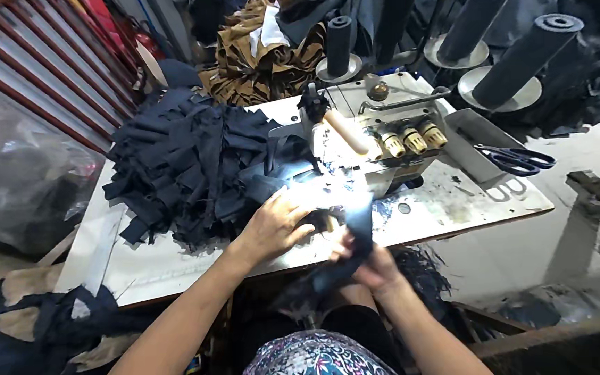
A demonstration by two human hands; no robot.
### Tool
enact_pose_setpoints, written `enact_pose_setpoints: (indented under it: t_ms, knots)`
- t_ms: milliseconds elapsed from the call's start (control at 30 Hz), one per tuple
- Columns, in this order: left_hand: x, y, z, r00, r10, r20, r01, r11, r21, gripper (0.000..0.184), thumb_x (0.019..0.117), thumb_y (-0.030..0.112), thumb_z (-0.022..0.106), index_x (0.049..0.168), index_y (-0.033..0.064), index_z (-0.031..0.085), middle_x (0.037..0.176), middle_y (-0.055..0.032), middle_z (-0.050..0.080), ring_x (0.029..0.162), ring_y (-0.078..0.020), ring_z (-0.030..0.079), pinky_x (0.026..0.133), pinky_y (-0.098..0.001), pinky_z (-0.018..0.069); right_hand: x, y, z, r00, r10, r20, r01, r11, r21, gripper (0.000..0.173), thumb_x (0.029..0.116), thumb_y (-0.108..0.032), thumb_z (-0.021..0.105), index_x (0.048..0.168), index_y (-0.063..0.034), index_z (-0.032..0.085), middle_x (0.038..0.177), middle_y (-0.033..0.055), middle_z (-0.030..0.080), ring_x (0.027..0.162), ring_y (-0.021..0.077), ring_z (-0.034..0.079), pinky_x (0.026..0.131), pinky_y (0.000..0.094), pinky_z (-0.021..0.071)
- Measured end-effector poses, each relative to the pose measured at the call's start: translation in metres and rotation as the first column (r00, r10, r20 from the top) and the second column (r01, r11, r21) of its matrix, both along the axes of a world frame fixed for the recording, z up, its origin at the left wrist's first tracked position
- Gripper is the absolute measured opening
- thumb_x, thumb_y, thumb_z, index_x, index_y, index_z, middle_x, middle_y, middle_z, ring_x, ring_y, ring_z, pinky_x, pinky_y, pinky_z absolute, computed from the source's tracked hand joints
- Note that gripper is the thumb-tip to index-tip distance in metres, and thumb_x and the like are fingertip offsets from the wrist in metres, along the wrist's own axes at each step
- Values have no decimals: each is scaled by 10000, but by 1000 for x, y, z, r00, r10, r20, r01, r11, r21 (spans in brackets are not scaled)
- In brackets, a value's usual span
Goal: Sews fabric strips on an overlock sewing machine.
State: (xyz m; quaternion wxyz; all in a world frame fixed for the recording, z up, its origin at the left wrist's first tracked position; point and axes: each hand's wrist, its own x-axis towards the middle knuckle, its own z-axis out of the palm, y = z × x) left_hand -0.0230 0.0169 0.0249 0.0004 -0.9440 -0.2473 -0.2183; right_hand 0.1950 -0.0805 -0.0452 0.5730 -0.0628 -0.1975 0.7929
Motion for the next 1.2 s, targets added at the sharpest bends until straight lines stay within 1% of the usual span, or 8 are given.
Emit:
enact_pose_setpoints:
  t_ms: [67, 100, 300, 567, 767, 1000, 1100, 1200]
  knots:
    - [5, -10, 2, 999, 47, -18, -47, 998, 30, 491, 1024, 481, 495, 1261, 110, 713, 1196, -87, 727, 1212, -290, 647, 1128, -519, 435, 30, 23, 15, 949, -307, 69, 314, 941, -123, 521, 1066, -468, 324, 816, -142, 644, 680, -14, 602, 658, 130, 628, 711, 330, 575]
    - [9, -15, 4, 997, 74, -28, -73, 996, 46, 508, 1013, 505, 509, 1264, 112, 709, 1209, -81, 722, 1213, -291, 642, 1110, -510, 453, 41, 32, 21, 920, -384, 82, 392, 902, -180, 554, 1087, -454, 283, 799, -136, 633, 622, -22, 552, 581, 124, 589, 651, 323, 569]
    - [34, -28, 7, 979, 199, -33, -197, 979, 50, 480, 960, 504, 609, 1212, 115, 734, 1209, -79, 726, 1191, -324, 645, 1066, -513, 484, 50, 40, 8, 968, -242, -66, 235, 967, -100, 366, 1022, -386, 516, 858, -106, 686, 567, -35, 528, 519, 108, 567, 614, 305, 552]
    - [43, -27, 11, 971, 239, -18, -239, 971, 16, 457, 937, 479, 664, 1225, 129, 720, 1258, -46, 710, 1259, -295, 616, 1110, -499, 458, 42, 59, 5, 943, -322, -87, 311, 942, -125, 496, 1092, -363, 294, 871, -97, 650, 594, -9, 553, 549, 128, 598, 618, 320, 578]
    - [39, -38, 12, 965, 262, -31, -261, 965, 41, 566, 944, 569, 600, 1244, 104, 721, 1167, -86, 740, 1136, -334, 676, 1027, -525, 514, 47, 59, 4, 899, -421, -117, 397, 899, -186, 558, 1098, -394, 250, 805, -106, 627, 520, -22, 495, 486, 117, 551, 560, 309, 537]
    - [48, -29, 17, 959, 273, -70, -275, 961, -25, 544, 944, 535, 633, 1278, 110, 697, 1276, -69, 701, 1244, -311, 620, 1090, -501, 473, 38, 60, 12, 853, -520, -32, 493, 826, -274, 531, 1101, -385, 231, 825, -139, 612, 547, -24, 519, 532, 132, 594, 626, 338, 583]
    - [48, -23, 13, 964, 262, -37, -263, 965, -17, 510, 938, 530, 643, 1198, 99, 728, 1260, -83, 704, 1246, -298, 622, 1102, -487, 465, 36, 62, 13, 855, -518, -37, 490, 828, -274, 548, 1105, -401, 213, 803, -144, 593, 545, -27, 506, 537, 129, 587, 628, 337, 575]
    - [49, -11, 17, 971, 237, -29, -238, 969, -72, 556, 953, 546, 617, 1243, 82, 718, 1390, -109, 641, 1360, -294, 546, 1168, -463, 400, 35, 64, 12, 857, -513, -41, 488, 836, -252, 543, 1103, -378, 218, 816, -132, 607, 560, -19, 523, 540, 130, 588, 615, 330, 570]
